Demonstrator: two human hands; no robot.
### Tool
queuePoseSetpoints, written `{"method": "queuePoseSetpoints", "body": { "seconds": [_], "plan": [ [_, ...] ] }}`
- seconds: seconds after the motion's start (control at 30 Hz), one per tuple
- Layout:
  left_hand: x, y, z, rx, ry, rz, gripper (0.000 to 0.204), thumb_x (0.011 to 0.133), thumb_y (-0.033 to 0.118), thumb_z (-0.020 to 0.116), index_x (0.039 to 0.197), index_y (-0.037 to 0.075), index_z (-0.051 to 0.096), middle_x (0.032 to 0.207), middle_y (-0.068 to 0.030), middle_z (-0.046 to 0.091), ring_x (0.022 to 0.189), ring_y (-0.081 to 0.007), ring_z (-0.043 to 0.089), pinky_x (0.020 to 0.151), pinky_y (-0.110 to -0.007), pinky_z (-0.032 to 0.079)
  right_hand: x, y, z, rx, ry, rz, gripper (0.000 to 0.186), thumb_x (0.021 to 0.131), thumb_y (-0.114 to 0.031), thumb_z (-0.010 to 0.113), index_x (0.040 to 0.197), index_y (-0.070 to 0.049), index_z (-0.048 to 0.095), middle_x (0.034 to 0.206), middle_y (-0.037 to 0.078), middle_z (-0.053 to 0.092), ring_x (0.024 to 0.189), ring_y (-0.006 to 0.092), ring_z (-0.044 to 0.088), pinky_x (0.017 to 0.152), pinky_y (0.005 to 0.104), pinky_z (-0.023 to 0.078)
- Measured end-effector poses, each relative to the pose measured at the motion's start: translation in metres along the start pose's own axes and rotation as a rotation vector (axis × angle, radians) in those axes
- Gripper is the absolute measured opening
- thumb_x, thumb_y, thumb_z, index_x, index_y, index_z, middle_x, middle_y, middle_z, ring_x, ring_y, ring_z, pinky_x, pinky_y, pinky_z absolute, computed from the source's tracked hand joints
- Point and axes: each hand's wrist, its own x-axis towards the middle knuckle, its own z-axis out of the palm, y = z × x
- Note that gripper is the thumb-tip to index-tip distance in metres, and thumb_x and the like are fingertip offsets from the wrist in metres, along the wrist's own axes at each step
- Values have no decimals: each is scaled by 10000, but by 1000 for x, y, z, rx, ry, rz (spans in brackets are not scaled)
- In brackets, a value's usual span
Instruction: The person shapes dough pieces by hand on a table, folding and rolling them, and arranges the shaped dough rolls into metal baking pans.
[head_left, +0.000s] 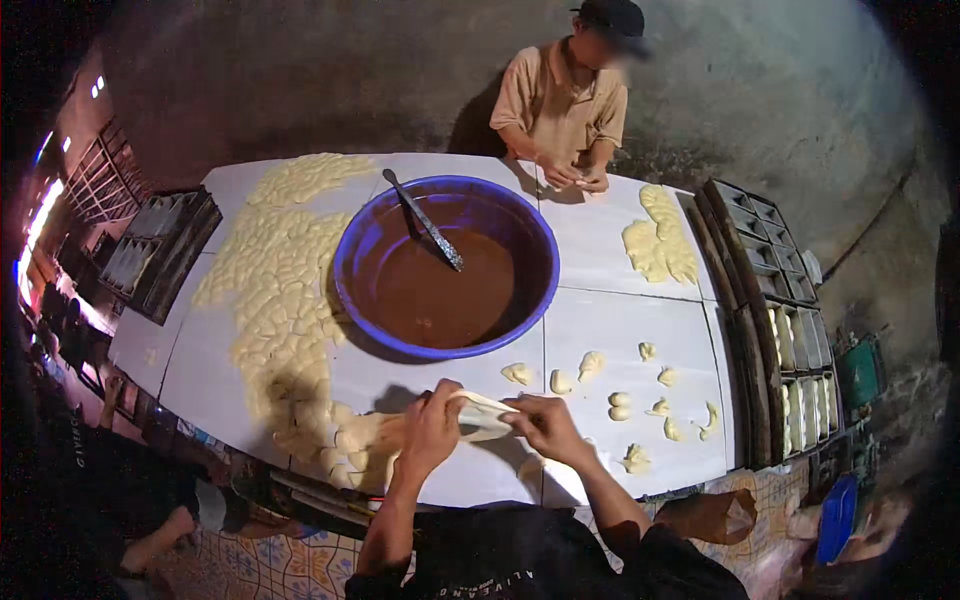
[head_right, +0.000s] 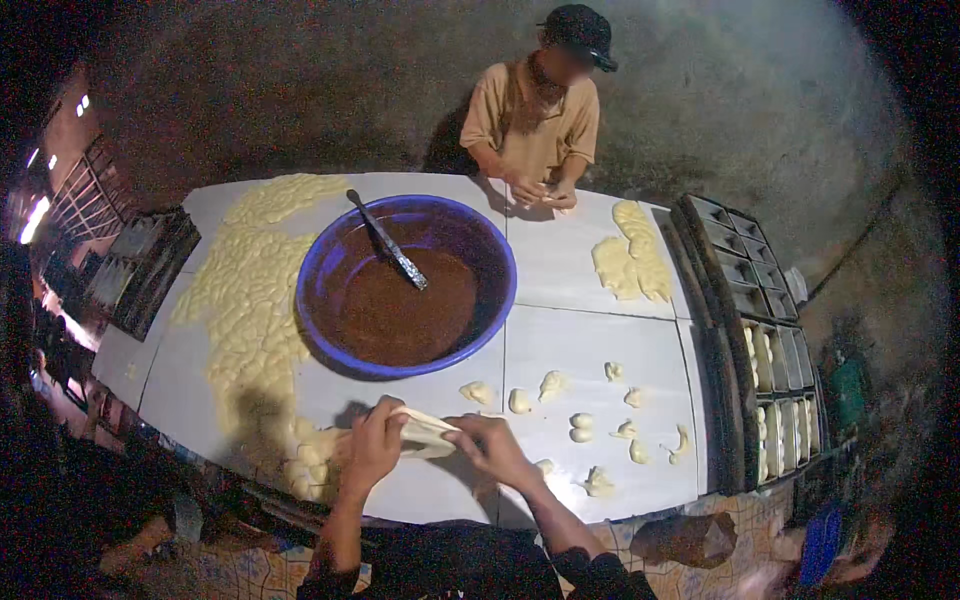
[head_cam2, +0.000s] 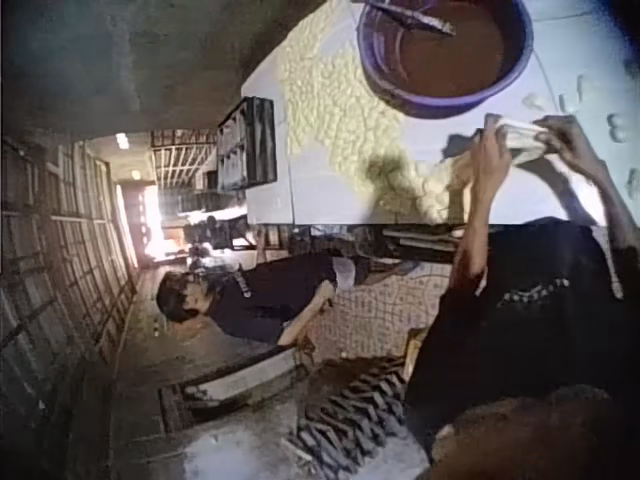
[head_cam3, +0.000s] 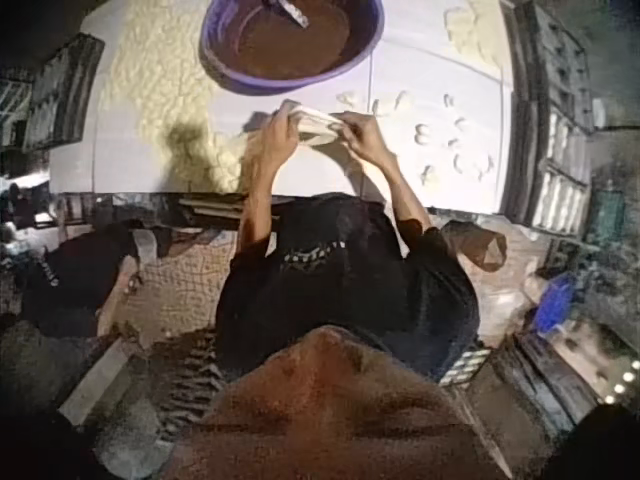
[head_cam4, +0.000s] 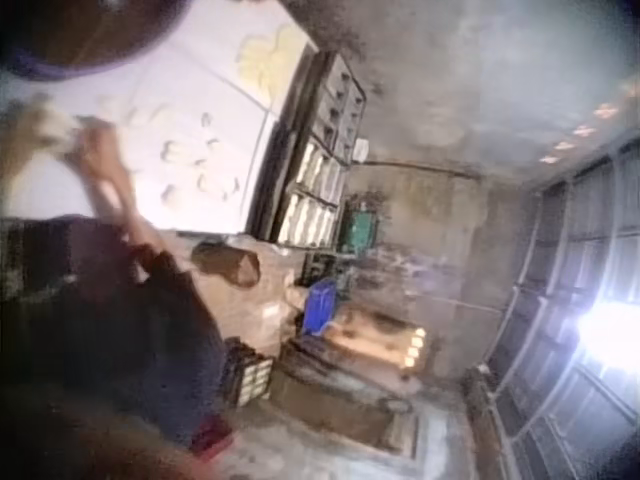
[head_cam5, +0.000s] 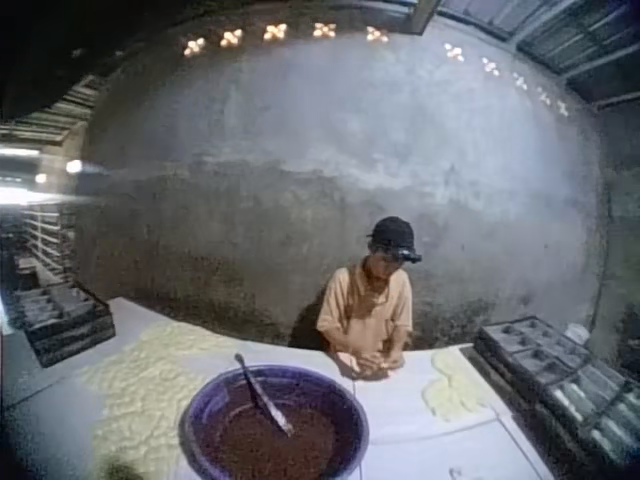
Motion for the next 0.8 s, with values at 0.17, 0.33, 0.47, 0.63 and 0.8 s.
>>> {"method": "queuePoseSetpoints", "body": {
  "seconds": [0.17,0.33,0.47,0.63,0.8],
  "plan": [
    [-7,-1,45,-60,40,4,100,949,142,508,952,50,547,732,-179,603,693,-402,600,624,-441,456,-40,12,-65,-185,-89,255,241,916,-176,581,1052,5,664,837,203,672,704,297,645,681,370,501],
    [-3,2,71,-165,75,-156,215,975,219,491,983,17,563,880,-180,595,814,-351,573,756,-411,447,-119,26,-156,-7,355,417,252,932,-166,578,1040,44,666,858,117,702,737,147,639,683,314,507],
    [0,37,74,429,-464,131,213,873,211,611,964,18,611,1063,-174,568,1073,-332,506,928,-491,364,-163,48,-193,38,611,290,271,989,-203,522,1039,40,632,807,-1,610,729,53,526,612,221,425],
    [-13,-8,151,614,-98,199,294,792,223,680,963,-11,628,1187,-235,492,1184,-399,394,1020,-528,270,-168,66,-179,425,562,70,256,946,-187,570,1119,-4,617,1047,41,622,951,109,566,823,254,458],
    [-38,52,167,-185,-122,-94,465,749,104,731,1171,16,557,1230,-155,545,1176,-343,498,979,-450,402,-154,79,-143,786,350,105,281,941,-192,588,1147,-5,553,981,31,603,884,94,562,746,218,450]
  ]
}}
